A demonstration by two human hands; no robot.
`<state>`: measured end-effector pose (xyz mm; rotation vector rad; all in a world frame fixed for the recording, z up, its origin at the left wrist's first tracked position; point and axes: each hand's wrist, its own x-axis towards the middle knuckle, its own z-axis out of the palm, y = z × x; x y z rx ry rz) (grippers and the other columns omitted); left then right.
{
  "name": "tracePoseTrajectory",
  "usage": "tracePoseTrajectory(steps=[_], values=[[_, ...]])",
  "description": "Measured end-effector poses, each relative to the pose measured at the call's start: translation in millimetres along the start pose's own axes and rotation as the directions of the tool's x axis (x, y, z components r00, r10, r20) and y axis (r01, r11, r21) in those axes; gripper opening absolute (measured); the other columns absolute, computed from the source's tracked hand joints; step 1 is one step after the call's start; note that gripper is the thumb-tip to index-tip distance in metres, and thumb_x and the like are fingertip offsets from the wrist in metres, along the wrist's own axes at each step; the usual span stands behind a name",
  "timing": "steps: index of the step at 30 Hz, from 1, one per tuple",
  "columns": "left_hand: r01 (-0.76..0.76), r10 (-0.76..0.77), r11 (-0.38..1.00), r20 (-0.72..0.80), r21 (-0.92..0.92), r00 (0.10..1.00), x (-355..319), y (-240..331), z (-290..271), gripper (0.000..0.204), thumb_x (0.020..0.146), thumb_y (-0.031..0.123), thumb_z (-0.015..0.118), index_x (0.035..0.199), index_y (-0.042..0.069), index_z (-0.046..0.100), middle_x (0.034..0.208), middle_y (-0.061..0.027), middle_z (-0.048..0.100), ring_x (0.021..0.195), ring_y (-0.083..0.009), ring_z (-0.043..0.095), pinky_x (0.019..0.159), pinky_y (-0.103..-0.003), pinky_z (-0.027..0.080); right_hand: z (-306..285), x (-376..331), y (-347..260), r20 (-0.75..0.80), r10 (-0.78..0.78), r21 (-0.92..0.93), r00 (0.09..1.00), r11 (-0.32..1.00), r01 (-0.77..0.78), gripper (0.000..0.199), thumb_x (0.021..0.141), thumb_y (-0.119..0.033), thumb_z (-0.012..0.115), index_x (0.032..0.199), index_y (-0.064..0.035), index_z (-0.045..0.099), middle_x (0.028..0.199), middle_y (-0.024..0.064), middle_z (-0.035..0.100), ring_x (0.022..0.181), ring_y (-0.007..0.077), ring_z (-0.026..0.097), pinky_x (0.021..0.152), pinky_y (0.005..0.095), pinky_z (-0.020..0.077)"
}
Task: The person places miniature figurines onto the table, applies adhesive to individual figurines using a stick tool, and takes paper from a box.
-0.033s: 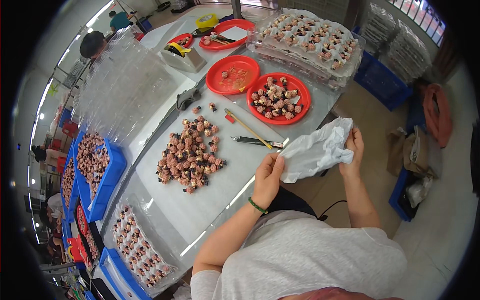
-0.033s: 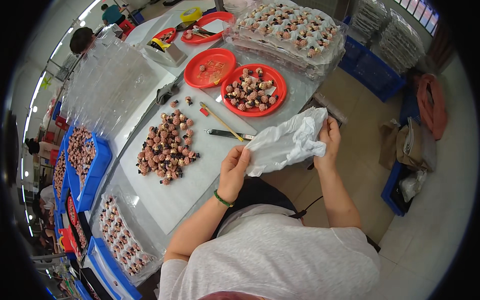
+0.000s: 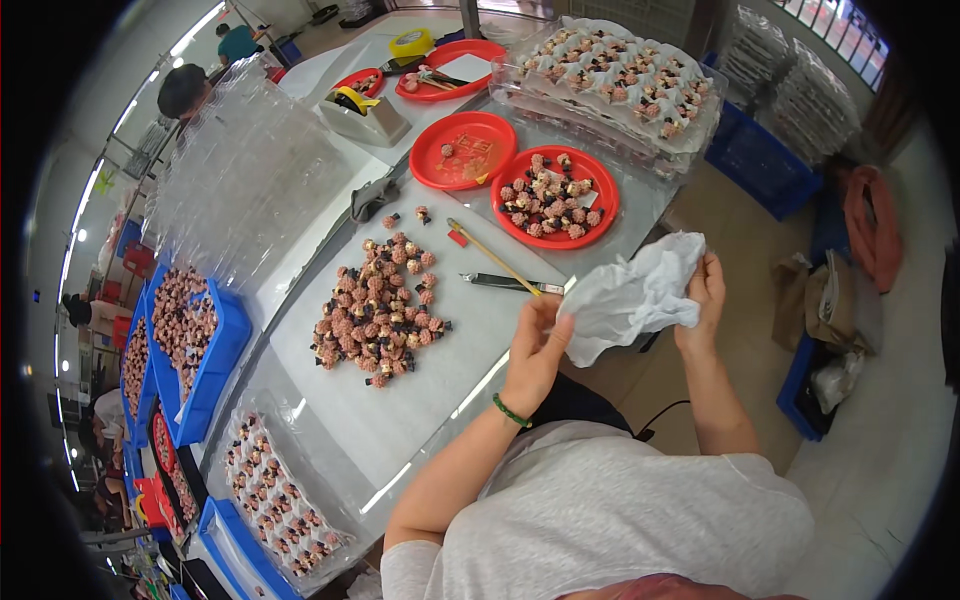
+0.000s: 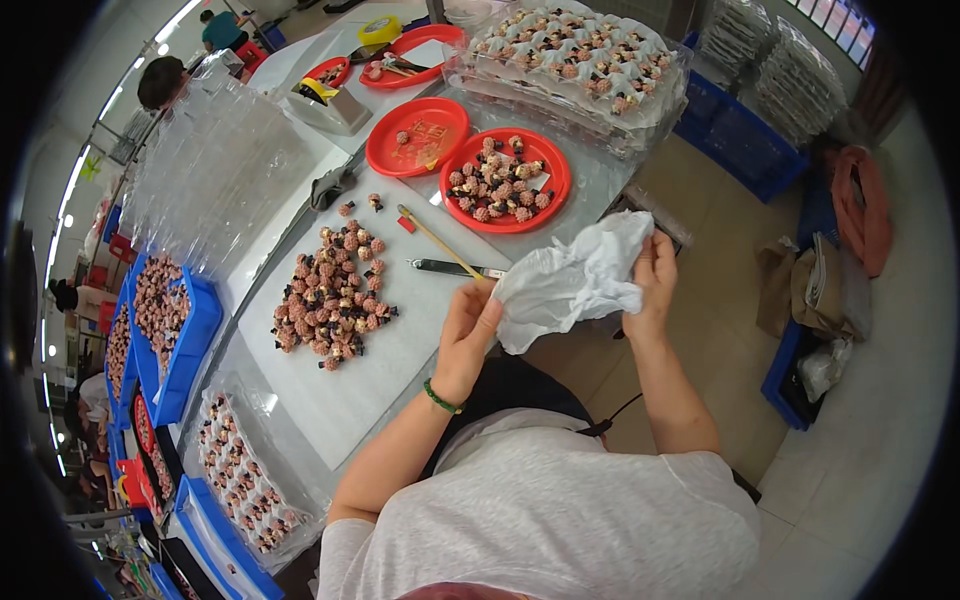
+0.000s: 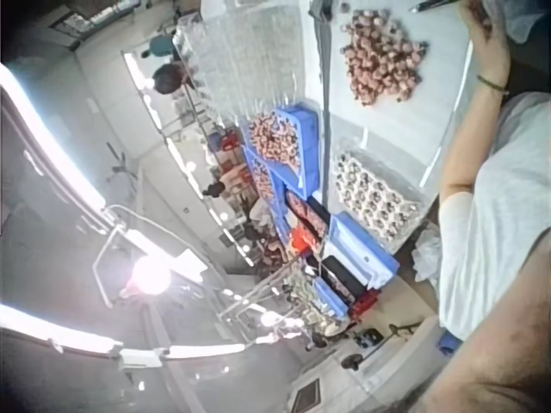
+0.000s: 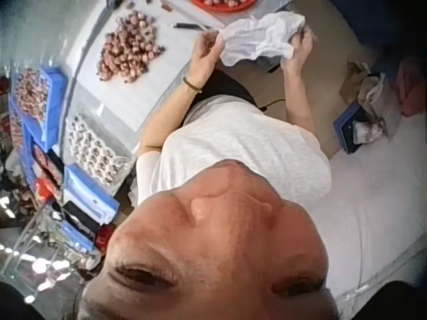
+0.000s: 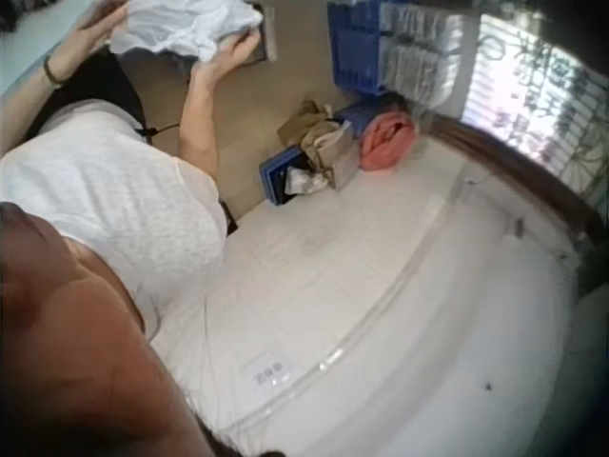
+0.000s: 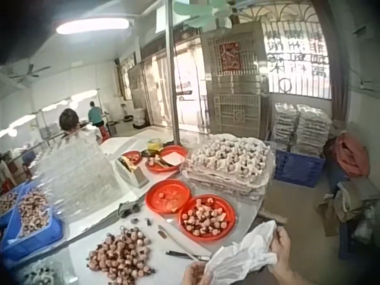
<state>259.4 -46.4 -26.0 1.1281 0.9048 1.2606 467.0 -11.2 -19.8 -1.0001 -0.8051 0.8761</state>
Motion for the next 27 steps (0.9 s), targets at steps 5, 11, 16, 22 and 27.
tracePoseTrajectory(steps=[5,11,16,22,27], values=[[-0.136,0.085,0.933,0.162,0.333,0.983,3.9,40.1,18.6,0.079,0.066,0.026,0.075,0.127,0.001,0.031,0.116,-0.0105,0.047,0.103,-0.0173,0.048,0.085,-0.027,0.038,41.3,-36.5,-16.5,0.363,0.015,-0.008,0.932,1.0,-0.013,0.017,0.088,-0.008,0.04,0.102,-0.0016,0.049,0.093,0.0013,0.052,0.083,0.0059,0.047,0.074,0.0193,0.0384],[0.118,-0.143,0.98,0.154,0.162,0.978,0.5,27.1,1.5,0.026,0.074,0.01,0.069,0.094,0.0,0.056,0.094,-0.0039,0.057,0.083,-0.0059,0.051,0.071,-0.021,0.044,33.8,-30.1,-33.4,0.604,-0.041,0.042,0.796,0.999,0.019,0.034,0.077,-0.016,0.064,0.102,-0.0025,0.046,0.09,0.002,0.052,0.084,0.008,0.05,0.073,0.0215,0.0408],[-0.089,0.102,0.992,-0.156,0.087,0.983,6.6,31.3,-1.0,0.011,0.084,0.011,0.057,0.09,0.004,0.053,0.082,0.0024,0.053,0.074,-0.0042,0.046,0.066,-0.017,0.038,18.1,-12.6,-10.6,0.469,-0.123,-0.426,0.874,0.836,0.347,0.032,0.066,0.0,0.068,0.093,-0.0025,0.051,0.086,0.0002,0.053,0.078,0.0065,0.051,0.067,0.0209,0.0426],[-0.059,0.048,0.996,-0.155,-0.068,0.987,5.2,33.4,-2.0,0.019,0.083,0.013,0.059,0.094,-0.002,0.054,0.084,-0.0001,0.054,0.078,-0.0052,0.048,0.068,-0.018,0.039,9.2,4.3,-9.3,0.129,0.016,-0.347,0.991,0.937,0.03,0.017,0.076,0.003,0.045,0.09,-0.002,0.054,0.08,0.0023,0.057,0.071,0.0078,0.052,0.064,0.0212,0.0418],[0.087,-0.087,0.992,-0.006,0.093,0.996,5.7,45.7,-18.2,0.023,0.082,0.017,0.06,0.094,-0.003,0.058,0.082,-0.0005,0.058,0.071,-0.0032,0.049,0.063,-0.018,0.04,-11.2,22.1,-19.7,0.072,0.379,0.211,0.923,0.898,-0.385,0.021,0.077,-0.001,0.041,0.093,-0.0019,0.053,0.083,0.0066,0.057,0.074,0.015,0.055,0.069,0.0253,0.0452]])
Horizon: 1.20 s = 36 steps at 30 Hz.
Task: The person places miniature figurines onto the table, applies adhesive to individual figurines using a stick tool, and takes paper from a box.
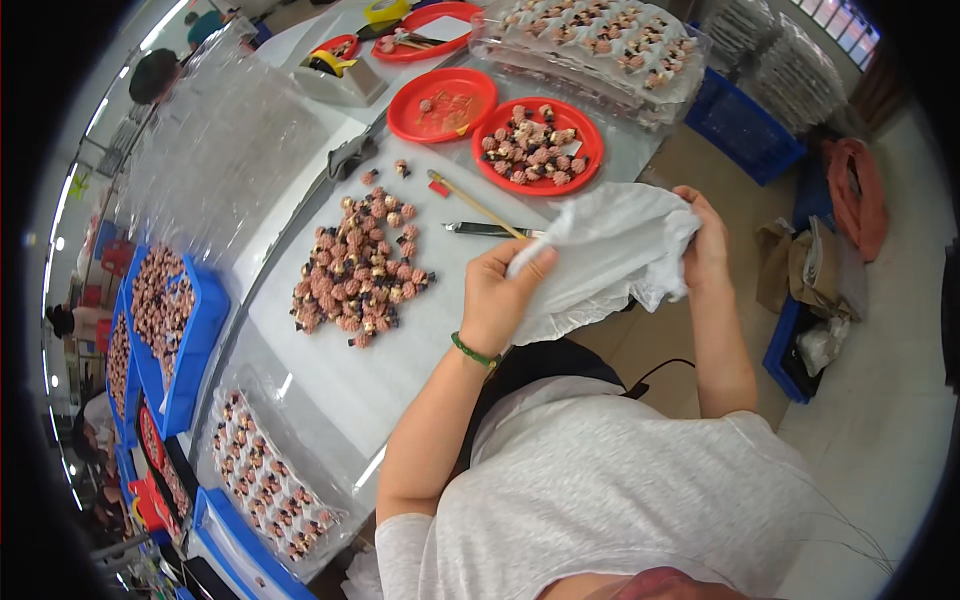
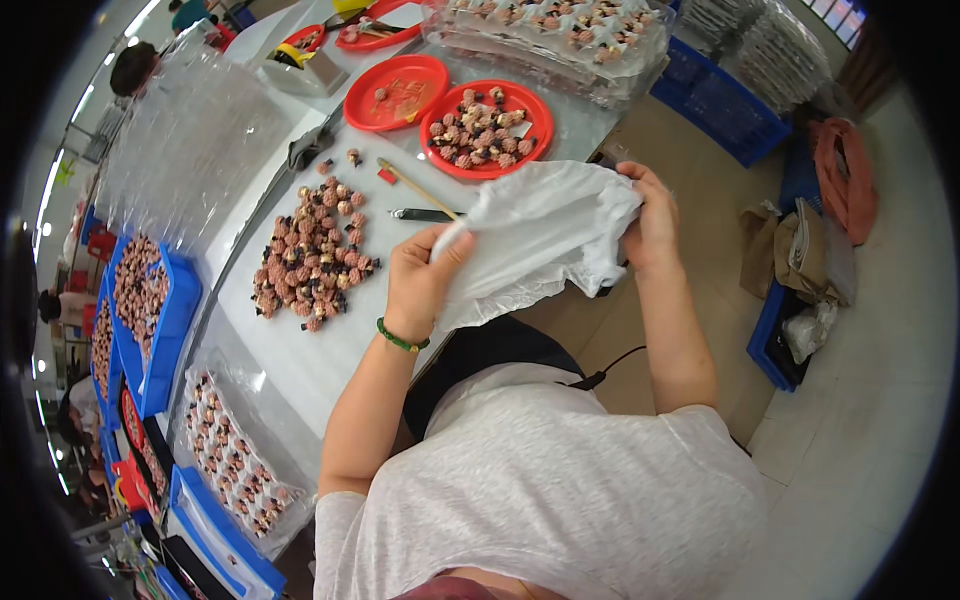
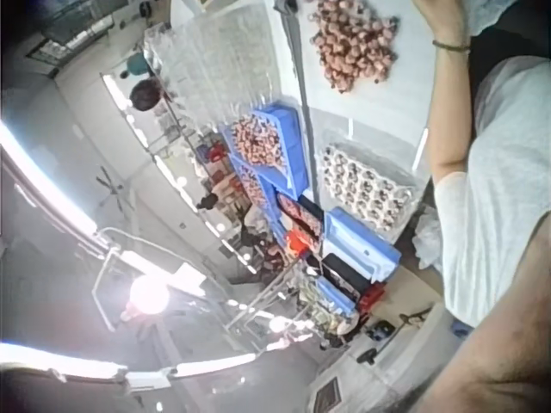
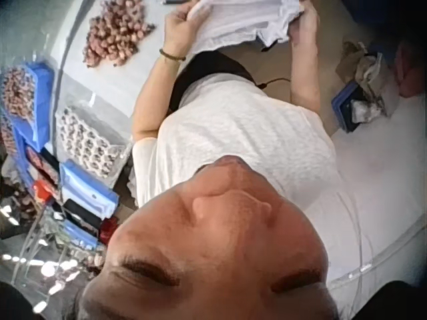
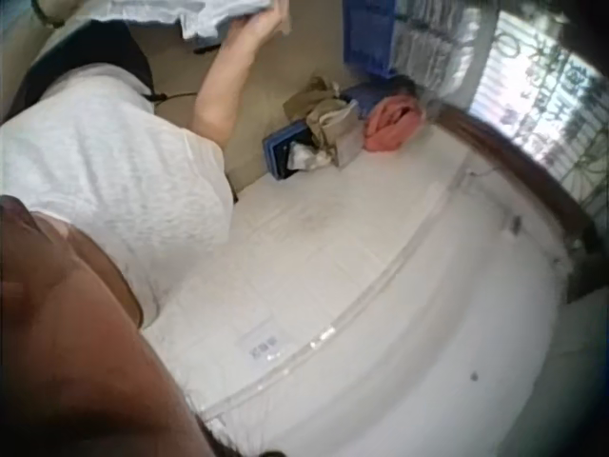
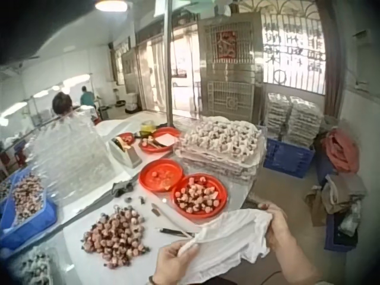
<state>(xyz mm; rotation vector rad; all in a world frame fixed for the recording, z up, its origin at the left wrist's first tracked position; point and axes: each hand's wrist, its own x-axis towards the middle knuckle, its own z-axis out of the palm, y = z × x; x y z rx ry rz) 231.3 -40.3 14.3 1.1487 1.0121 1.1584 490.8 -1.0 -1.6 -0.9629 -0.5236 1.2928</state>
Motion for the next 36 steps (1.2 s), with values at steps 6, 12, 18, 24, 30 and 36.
tracePoseTrajectory(steps=[6,12,18,24,30,36], values=[[-0.102,0.102,0.995,-0.046,0.012,0.994,5.1,-5.7,-2.8,0.02,0.084,0.018,0.058,0.091,-0.002,0.06,0.074,0.0036,0.056,0.065,-0.0026,0.046,0.058,-0.019,0.04,9.1,-6.6,-31.2,0.209,-0.572,-0.396,0.793,0.692,0.604,0.031,0.075,-0.007,0.052,0.105,0.0,0.05,0.106,0.0111,0.052,0.084,0.0161,0.056,0.074,0.0265,0.0437],[-0.181,0.172,0.974,0.075,0.137,0.982,-9.7,5.7,19.7,0.024,0.083,0.018,0.059,0.096,-0.002,0.058,0.072,0.0,0.057,0.068,-0.0047,0.049,0.059,-0.021,0.042,77.1,-36.0,-17.1,0.663,0.156,-0.734,0.732,0.326,0.595,0.026,0.077,-0.02,0.064,0.095,-0.0034,0.056,0.082,0.0003,0.057,0.075,0.0068,0.051,0.065,0.0209,0.0404],[0.238,-0.26,0.964,0.234,0.119,0.937,-33.5,-14.9,-21.3,0.021,0.081,0.017,0.06,0.092,-0.001,0.058,0.057,0.0007,0.054,0.048,-0.007,0.046,0.047,-0.022,0.04,72.1,-12.7,-29.5,0.496,-0.332,-0.552,0.802,0.592,0.587,0.014,0.08,-0.017,0.063,0.081,-0.0043,0.058,0.07,-0.0068,0.051,0.064,0.0005,0.042,0.055,0.0154,0.0325],[-0.511,0.562,0.576,0.145,0.639,0.814,-30.6,45.1,-38.6,0.054,0.072,0.023,0.069,0.115,0.001,0.047,0.083,-0.0109,0.059,0.069,-0.0187,0.054,0.063,-0.028,0.044,105.7,-33.3,-20.7,0.736,-0.266,-0.477,0.623,0.45,0.755,0.018,0.079,-0.021,0.065,0.078,-0.0043,0.058,0.065,-0.006,0.046,0.059,0.0022,0.038,0.051,0.0174,0.03],[-0.372,0.344,0.848,0.141,0.377,0.928,-20.3,83.6,-29.7,0.043,0.078,0.022,0.064,0.112,0.001,0.049,0.085,-0.0076,0.059,0.073,-0.0126,0.053,0.067,-0.023,0.042,136.4,-49.7,-24.9,0.912,-0.121,-0.318,0.392,0.396,0.861,0.035,0.068,-0.029,0.073,0.085,-0.004,0.054,0.078,-0.0004,0.053,0.062,0.0055,0.046,0.054,0.0206,0.0375],[-0.479,0.422,0.878,-0.463,-0.006,0.78,-31.7,70.0,-62.3,0.023,0.091,0.023,0.046,0.098,0.002,0.054,0.083,-0.001,0.057,0.075,-0.0056,0.051,0.067,-0.02,0.041,75.7,-17.2,-14.0,0.607,0.534,-0.767,0.588,0.201,0.609,0.045,0.063,-0.02,0.075,0.096,-0.0034,0.051,0.088,0.0037,0.056,0.082,0.011,0.054,0.071,0.0238,0.0433]])
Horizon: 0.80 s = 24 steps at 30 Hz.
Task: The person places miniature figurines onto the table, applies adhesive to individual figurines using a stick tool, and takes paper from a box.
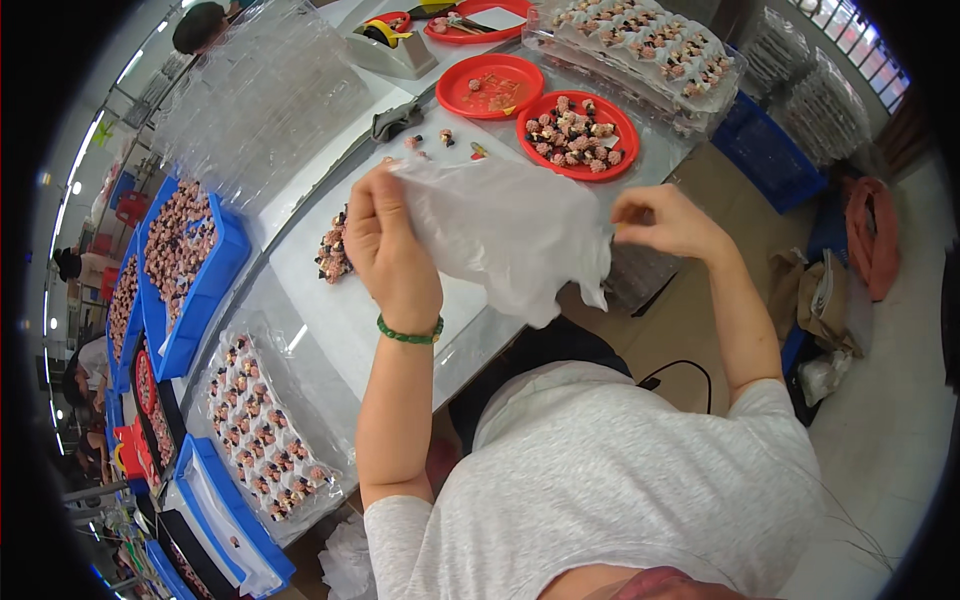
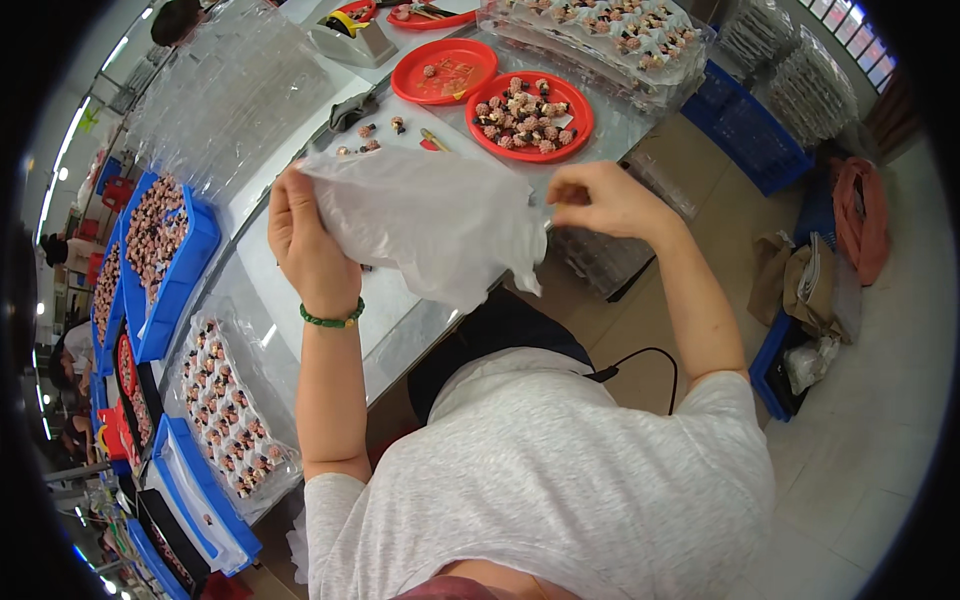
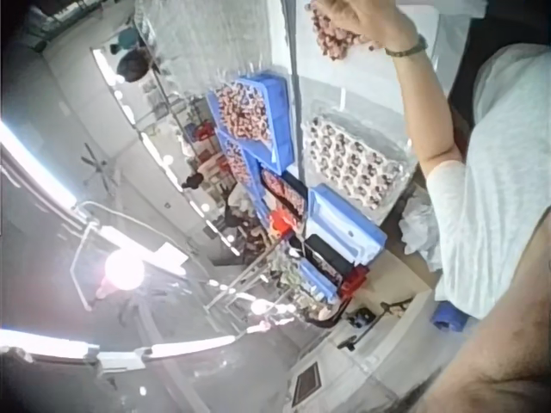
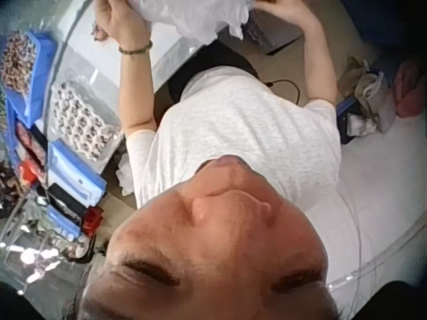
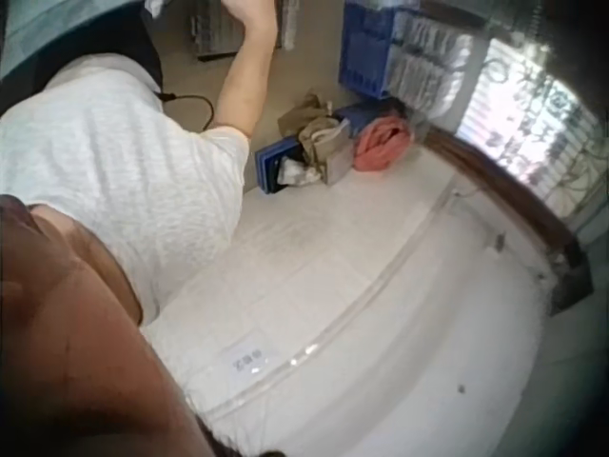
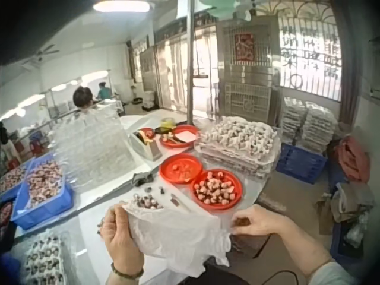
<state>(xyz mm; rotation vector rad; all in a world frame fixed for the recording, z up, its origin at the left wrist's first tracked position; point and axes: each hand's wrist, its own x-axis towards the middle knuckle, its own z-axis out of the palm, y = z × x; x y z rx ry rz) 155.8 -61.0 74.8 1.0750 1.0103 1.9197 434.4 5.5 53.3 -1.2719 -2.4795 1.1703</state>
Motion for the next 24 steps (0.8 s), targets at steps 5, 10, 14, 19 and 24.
tracePoseTrajectory(steps=[5,10,14,19,24], values=[[0.028,-0.089,0.958,-0.206,-0.284,0.974,-12.2,-5.0,-12.4,0.021,0.092,0.022,0.043,0.096,0.004,0.053,0.086,-0.0015,0.056,0.077,-0.0073,0.052,0.07,-0.022,0.043,14.0,4.7,24.2,-0.439,-0.031,0.575,0.898,0.758,0.308,0.044,0.08,-0.03,0.061,0.112,-0.0077,0.042,0.107,0.0064,0.052,0.101,0.0172,0.052,0.077,0.0255,0.0422],[0.058,-0.142,0.961,-0.304,-0.271,0.942,-28.7,-14.9,-5.7,0.02,0.092,0.021,0.042,0.086,0.006,0.054,0.082,0.0038,0.052,0.075,-0.0042,0.045,0.068,-0.018,0.038,62.1,31.6,-7.6,-0.132,0.068,0.883,0.989,0.461,0.086,0.051,0.084,-0.031,0.055,0.124,-0.0056,0.036,0.102,0.0089,0.053,0.088,0.0152,0.056,0.074,0.0275,0.0467],[-0.022,-0.034,0.975,-0.249,-0.222,0.968,-42.9,-13.3,-11.3,0.017,0.092,0.019,0.044,0.088,0.006,0.053,0.075,0.0067,0.043,0.068,-0.002,0.035,0.062,-0.016,0.031,75.3,50.4,-15.4,-0.331,0.207,0.796,0.921,0.585,0.155,0.031,0.084,-0.019,0.055,0.108,-0.0008,0.05,0.085,0.0068,0.058,0.076,0.0153,0.058,0.07,0.0284,0.048],[-0.032,-0.011,0.981,-0.22,-0.192,0.975,-58.5,-10.1,-10.9,0.017,0.092,0.02,0.043,0.091,0.004,0.05,0.074,0.006,0.043,0.067,-0.0016,0.035,0.06,-0.015,0.031,71.8,45.0,-39.9,-0.154,0.263,0.896,0.952,0.444,0.023,0.044,0.083,-0.02,0.055,0.119,-0.0031,0.037,0.102,0.0084,0.047,0.087,0.0201,0.057,0.07,0.0314,0.0499],[0.024,-0.042,0.951,-0.053,-0.308,0.998,-68.4,9.4,-1.6,0.017,0.093,0.019,0.041,0.094,0.005,0.051,0.078,0.0058,0.044,0.069,-0.0012,0.036,0.063,-0.015,0.031,102.1,48.7,-43.6,-0.123,0.059,0.729,0.991,0.683,0.05,0.062,0.07,-0.001,0.063,0.125,-0.0023,0.033,0.107,0.0119,0.047,0.084,0.017,0.056,0.068,0.0259,0.0481]])
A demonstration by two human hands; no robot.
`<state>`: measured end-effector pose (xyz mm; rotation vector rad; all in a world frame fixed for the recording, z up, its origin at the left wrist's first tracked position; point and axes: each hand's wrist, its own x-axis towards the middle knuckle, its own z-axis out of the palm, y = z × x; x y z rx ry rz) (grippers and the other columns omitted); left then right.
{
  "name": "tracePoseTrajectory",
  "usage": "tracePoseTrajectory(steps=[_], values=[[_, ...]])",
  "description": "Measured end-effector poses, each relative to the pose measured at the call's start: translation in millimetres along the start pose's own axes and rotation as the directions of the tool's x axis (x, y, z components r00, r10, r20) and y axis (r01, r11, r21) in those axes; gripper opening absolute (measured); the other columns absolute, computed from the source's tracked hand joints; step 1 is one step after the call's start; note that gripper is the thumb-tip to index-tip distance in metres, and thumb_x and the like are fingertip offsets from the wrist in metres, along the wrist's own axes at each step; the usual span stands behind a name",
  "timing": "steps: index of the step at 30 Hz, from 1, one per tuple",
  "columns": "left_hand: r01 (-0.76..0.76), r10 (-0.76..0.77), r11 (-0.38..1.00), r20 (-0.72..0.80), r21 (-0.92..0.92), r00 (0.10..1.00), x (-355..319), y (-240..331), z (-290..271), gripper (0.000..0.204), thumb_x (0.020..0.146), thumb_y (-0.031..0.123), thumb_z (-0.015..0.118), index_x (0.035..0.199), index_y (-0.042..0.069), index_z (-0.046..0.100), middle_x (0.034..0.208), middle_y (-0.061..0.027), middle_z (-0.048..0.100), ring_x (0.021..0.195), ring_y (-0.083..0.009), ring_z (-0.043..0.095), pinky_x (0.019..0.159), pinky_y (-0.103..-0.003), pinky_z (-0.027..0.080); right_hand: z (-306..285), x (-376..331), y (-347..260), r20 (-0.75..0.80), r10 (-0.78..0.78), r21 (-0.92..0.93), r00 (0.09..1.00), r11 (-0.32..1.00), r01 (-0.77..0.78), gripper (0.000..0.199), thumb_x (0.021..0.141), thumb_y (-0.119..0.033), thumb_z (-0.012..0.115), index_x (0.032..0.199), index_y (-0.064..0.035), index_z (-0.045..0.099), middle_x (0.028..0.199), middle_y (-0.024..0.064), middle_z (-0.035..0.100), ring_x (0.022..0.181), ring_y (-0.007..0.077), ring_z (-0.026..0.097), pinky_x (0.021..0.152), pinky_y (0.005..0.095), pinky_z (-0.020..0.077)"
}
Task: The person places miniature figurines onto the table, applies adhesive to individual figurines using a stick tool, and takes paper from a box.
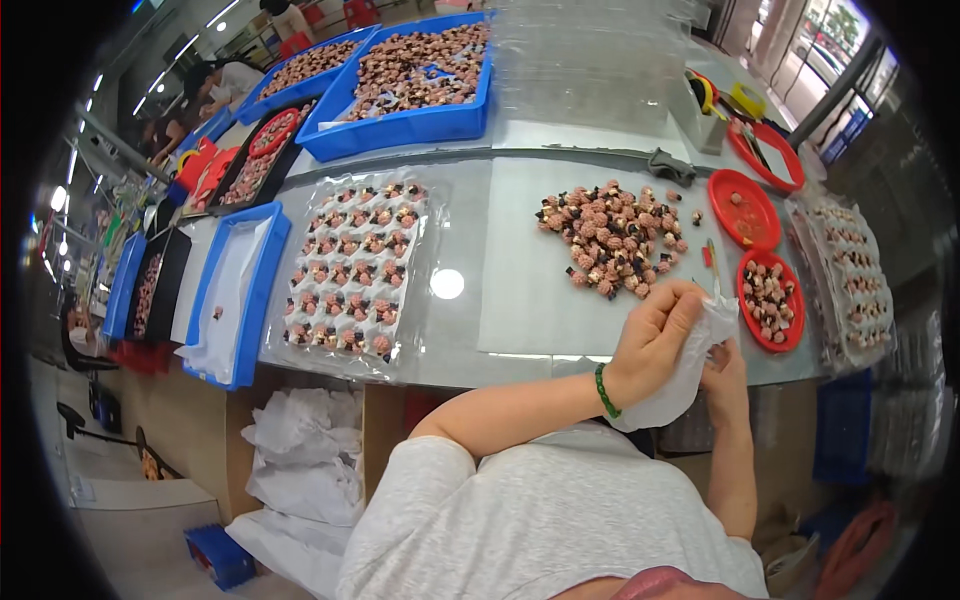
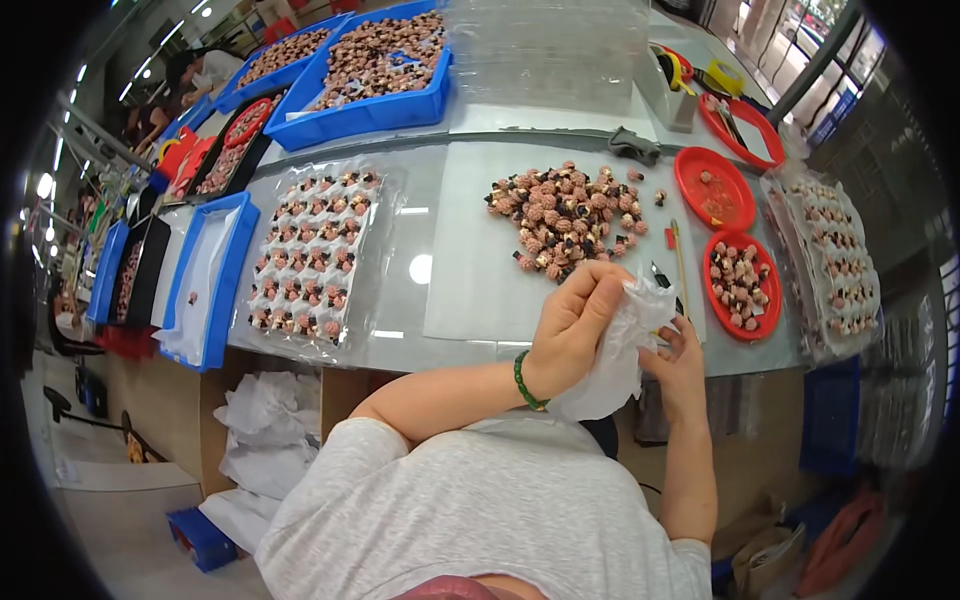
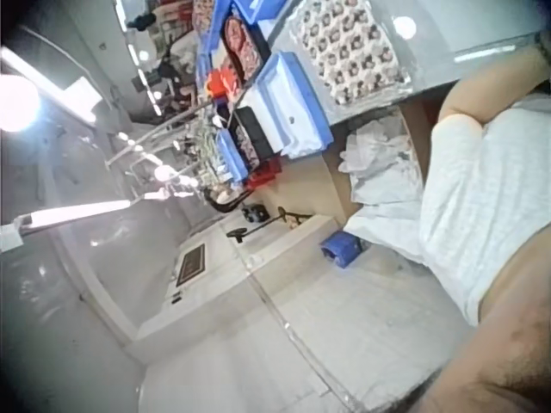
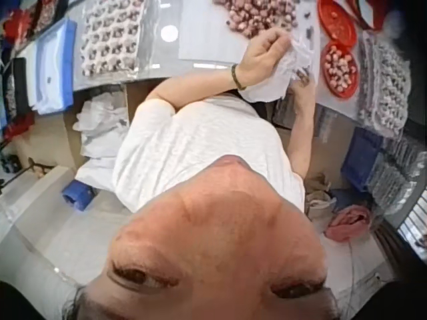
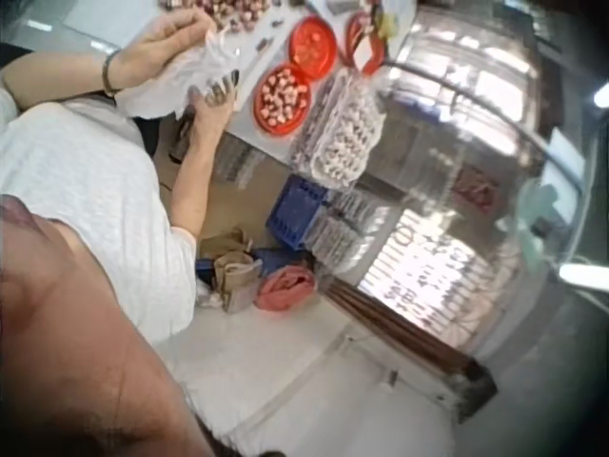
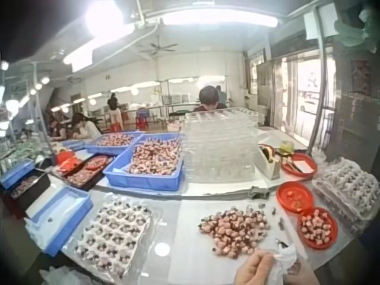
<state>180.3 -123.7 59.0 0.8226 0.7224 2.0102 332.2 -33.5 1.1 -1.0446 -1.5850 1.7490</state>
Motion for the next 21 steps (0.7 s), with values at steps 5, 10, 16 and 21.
tracePoseTrajectory(steps=[5,10,16,21], values=[[-0.049,0.066,0.984,-0.095,0.17,0.993,-0.3,9.4,-19.8,0.016,0.092,0.018,0.043,0.091,0.003,0.049,0.073,0.0056,0.043,0.066,-0.0028,0.035,0.06,-0.016,0.032,-54.8,8.5,-3.0,-0.339,-0.093,0.092,0.936,0.987,0.132,0.051,0.074,0.009,0.049,0.123,0.0011,0.039,0.114,0.0121,0.048,0.091,0.0148,0.055,0.073,0.0245,0.0477],[0.21,-0.191,0.974,-0.197,0.081,0.962,-4.6,-28.3,-58.2,0.016,0.09,0.016,0.046,0.097,0.002,0.048,0.082,-0.0012,0.048,0.079,-0.0091,0.043,0.071,-0.022,0.037,-130.1,-19.4,-42.4,-0.573,-0.345,0.058,0.743,0.888,0.457,0.053,0.074,0.01,0.048,0.125,0.0014,0.037,0.119,0.0114,0.047,0.107,0.0178,0.048,0.088,0.0265,0.0395],[-0.497,0.126,0.373,0.488,0.784,0.864,6.5,0.4,11.3,0.065,0.074,0.016,0.067,0.125,-0.001,0.03,0.123,-0.0163,0.038,0.11,-0.0204,0.039,0.093,-0.033,0.033,-101.4,-68.2,-77.5,-0.204,-0.631,-0.363,0.749,0.759,0.54,0.051,0.069,0.013,0.051,0.118,0.0026,0.043,0.113,0.0102,0.049,0.106,0.0172,0.047,0.091,0.028,0.0359],[-0.067,-0.311,0.885,0.692,0.461,0.652,17.0,-23.6,75.0,0.085,0.071,0.017,0.071,0.135,0.007,0.016,0.135,-0.0116,0.027,0.125,-0.0321,0.025,0.102,-0.038,0.023,-52.7,-78.9,-84.6,-0.004,-0.568,-0.368,0.823,0.766,0.527,0.053,0.067,0.013,0.055,0.117,-0.0039,0.046,0.121,0.0106,0.042,0.103,0.0193,0.049,0.088,0.0266,0.0383]])
